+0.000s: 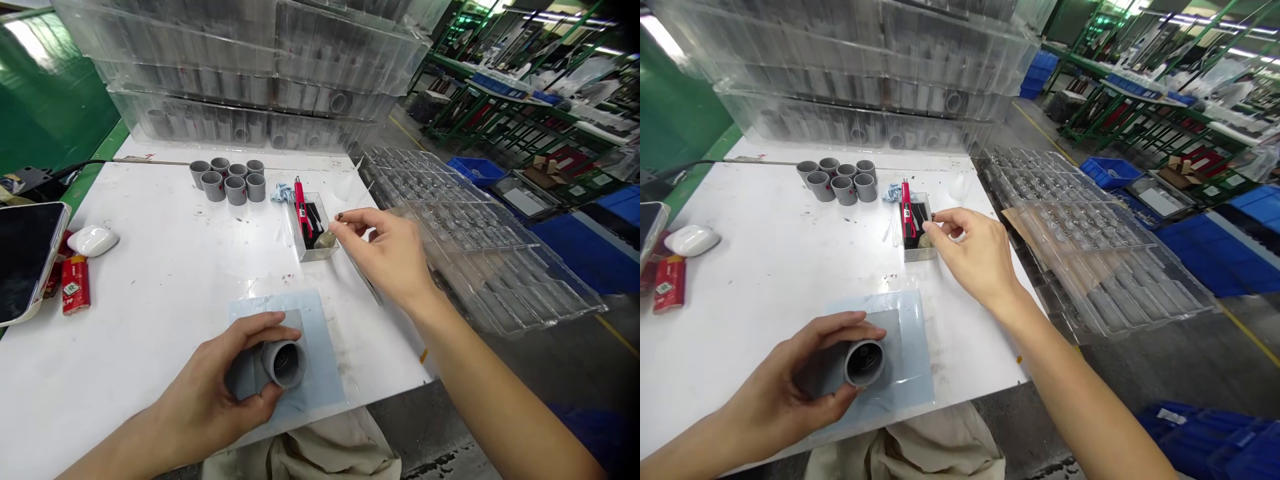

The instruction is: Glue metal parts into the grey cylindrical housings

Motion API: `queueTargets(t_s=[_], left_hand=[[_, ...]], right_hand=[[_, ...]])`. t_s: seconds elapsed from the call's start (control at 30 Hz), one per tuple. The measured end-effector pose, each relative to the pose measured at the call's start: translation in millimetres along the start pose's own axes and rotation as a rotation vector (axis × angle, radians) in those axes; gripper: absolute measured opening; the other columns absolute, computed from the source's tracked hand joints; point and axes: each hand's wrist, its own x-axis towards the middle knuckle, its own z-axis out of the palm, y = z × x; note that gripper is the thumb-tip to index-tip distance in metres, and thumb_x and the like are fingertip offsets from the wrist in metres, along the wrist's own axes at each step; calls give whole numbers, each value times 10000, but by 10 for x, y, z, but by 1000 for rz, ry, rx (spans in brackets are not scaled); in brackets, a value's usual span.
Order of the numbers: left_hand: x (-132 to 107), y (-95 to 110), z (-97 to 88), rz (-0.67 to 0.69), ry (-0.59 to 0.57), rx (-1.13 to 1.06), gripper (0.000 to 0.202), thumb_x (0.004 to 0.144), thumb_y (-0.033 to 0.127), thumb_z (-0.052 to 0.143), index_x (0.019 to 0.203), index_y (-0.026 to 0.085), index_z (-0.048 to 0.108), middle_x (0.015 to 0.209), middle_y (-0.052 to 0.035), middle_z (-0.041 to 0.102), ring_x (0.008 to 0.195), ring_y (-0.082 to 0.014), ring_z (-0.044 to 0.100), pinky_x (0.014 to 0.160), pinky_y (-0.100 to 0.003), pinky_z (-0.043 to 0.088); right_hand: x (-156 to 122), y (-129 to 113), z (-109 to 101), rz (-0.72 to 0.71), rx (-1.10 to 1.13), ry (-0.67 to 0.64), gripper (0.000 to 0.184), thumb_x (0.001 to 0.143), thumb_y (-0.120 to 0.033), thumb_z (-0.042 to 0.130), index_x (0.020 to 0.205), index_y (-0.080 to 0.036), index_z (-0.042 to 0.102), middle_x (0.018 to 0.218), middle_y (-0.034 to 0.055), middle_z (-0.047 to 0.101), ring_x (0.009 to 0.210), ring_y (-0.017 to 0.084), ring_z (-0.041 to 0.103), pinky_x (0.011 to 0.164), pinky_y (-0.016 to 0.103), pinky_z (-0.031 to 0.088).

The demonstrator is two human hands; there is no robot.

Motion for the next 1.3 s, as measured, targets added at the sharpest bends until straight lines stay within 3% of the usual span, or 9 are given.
queueTargets(t_s=[0.23,0.5,0.6,0.67,0.73,0.83,0.93,1.13,1.3], left_hand=[[8,13,-6,10,5,-24,700,904,172,720,1471,434,404,1341,48,740,1271,-166,684,1108,-258,552],[20,61,-39,-21,16,66,674,921,212,715,1475,420,391,1330,18,747,1262,-198,689,1095,-314,578],[63,178,-173,-82,-18,152,677,925,257,725,1494,419,398,1331,8,739,1301,-225,662,847,-237,647],[84,280,-294,-117,-39,269,660,929,303,728,1497,429,416,1313,10,737,1231,-229,687,612,-185,596],[84,373,-409,-125,-68,392,633,944,344,707,1501,435,422,1306,5,724,1087,-223,724,496,-196,528],[50,454,-522,-71,-121,589,579,985,343,643,1515,407,421,1313,-29,690,1056,-246,720,683,-279,599],[3,459,-551,3,-162,783,553,1010,276,586,1531,334,410,1264,-72,684,1147,-283,665,921,-381,567],[-43,413,-506,24,-143,895,593,1003,219,550,1565,278,371,1183,-73,713,1117,-297,628,901,-411,533],[-121,411,-487,-48,-121,847,566,1030,243,547,1566,332,389,1134,-44,721,1043,-265,650,857,-391,556]], right_hand=[[-506,-23,-149,126,33,17,150,994,-318,707,1033,-212,805,853,8,713,682,262,641,661,374,510],[-776,27,69,58,99,56,137,1017,-260,651,966,-207,766,843,29,707,698,273,644,687,404,530],[-760,19,69,48,119,60,144,1011,-253,637,956,-203,761,833,29,704,698,271,647,677,398,525],[-759,18,55,41,134,54,144,1006,-248,634,955,-203,762,831,24,703,701,270,652,675,394,519],[-768,22,42,37,147,51,139,1006,-243,636,957,-207,761,826,18,697,702,270,654,676,394,515],[-789,31,31,37,154,56,137,1013,-245,639,961,-212,762,812,11,685,705,271,655,668,392,510],[-799,33,24,33,147,62,144,1009,-244,638,959,-200,766,800,10,680,695,264,651,648,384,499],[-774,23,26,12,123,54,166,1003,-247,616,928,-200,756,786,7,680,667,258,642,610,377,483],[-799,50,21,27,112,53,169,1008,-267,620,948,-207,767,796,-1,678,669,253,640,598,372,471]])
